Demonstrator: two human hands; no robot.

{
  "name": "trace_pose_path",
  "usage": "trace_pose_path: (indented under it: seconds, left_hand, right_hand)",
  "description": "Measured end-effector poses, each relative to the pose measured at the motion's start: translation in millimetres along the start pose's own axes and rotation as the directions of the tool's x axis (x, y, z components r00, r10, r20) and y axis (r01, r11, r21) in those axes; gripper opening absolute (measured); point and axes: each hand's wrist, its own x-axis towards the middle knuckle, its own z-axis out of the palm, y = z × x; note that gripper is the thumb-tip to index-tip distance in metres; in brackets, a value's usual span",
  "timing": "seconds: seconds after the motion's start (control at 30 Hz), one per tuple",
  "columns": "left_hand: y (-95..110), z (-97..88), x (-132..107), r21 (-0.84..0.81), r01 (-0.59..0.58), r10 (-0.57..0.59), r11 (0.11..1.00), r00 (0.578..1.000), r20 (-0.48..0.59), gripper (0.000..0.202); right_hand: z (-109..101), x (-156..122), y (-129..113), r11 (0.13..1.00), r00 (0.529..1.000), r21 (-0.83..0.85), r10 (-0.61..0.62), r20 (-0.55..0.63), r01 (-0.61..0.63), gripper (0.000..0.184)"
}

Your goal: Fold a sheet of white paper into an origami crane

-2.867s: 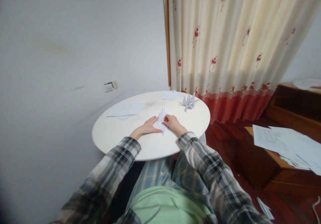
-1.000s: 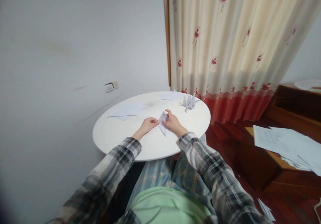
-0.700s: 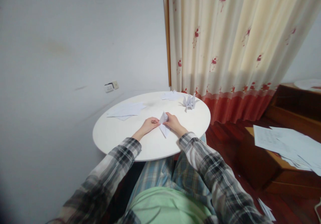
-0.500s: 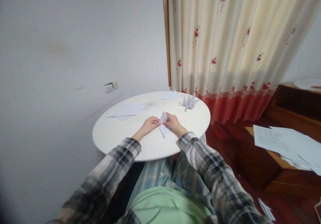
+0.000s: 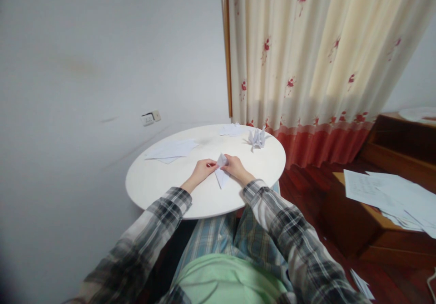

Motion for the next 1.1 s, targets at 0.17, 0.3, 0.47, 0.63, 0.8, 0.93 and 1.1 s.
trace_pose_path:
  seconds: [0.17,0.3,0.47,0.63,0.8,0.93,1.1]
  left_hand:
    - [6,0.9,0,-0.022,0.026,-0.026,0.999,1.000,-0.004,0.014]
    - [12,1.3,-1,-0.020,0.029,-0.030,0.999,0.999,-0.040,0.014]
    - [20,2.1,-1,-0.024,0.000,-0.002,1.000,0.995,-0.100,0.013]
    - [24,4.3,-1,-0.017,-0.055,0.051,0.998,0.982,-0.180,0.012]
    - [29,3.3,-3,0.006,-0.130,0.128,0.992,0.966,-0.227,0.010]
    - [32,2.0,-4,0.015,-0.172,0.170,0.985,0.949,-0.265,0.011]
    - [34,2.0,-5,0.025,-0.211,0.210,0.977,0.937,-0.278,0.013]
  right_hand:
    - [1,-2,0,0.999,0.999,0.007,-0.041,-0.002,0.041,0.017]
    - [1,-2,0,0.999,0.999,0.001,-0.049,0.007,0.049,0.015]
    - [2,-2,0,0.998,0.998,-0.010,-0.059,0.006,0.059,0.017]
    - [4,-1,1,0.997,0.997,-0.006,-0.071,0.007,0.071,0.020]
    - [6,0,3,0.996,0.996,-0.011,-0.088,0.016,0.088,0.022]
    - [7,1,4,0.996,0.997,-0.025,-0.082,0.010,0.083,0.023]
    - [8,1,5,0.996,0.996,-0.017,-0.092,0.002,0.092,0.025]
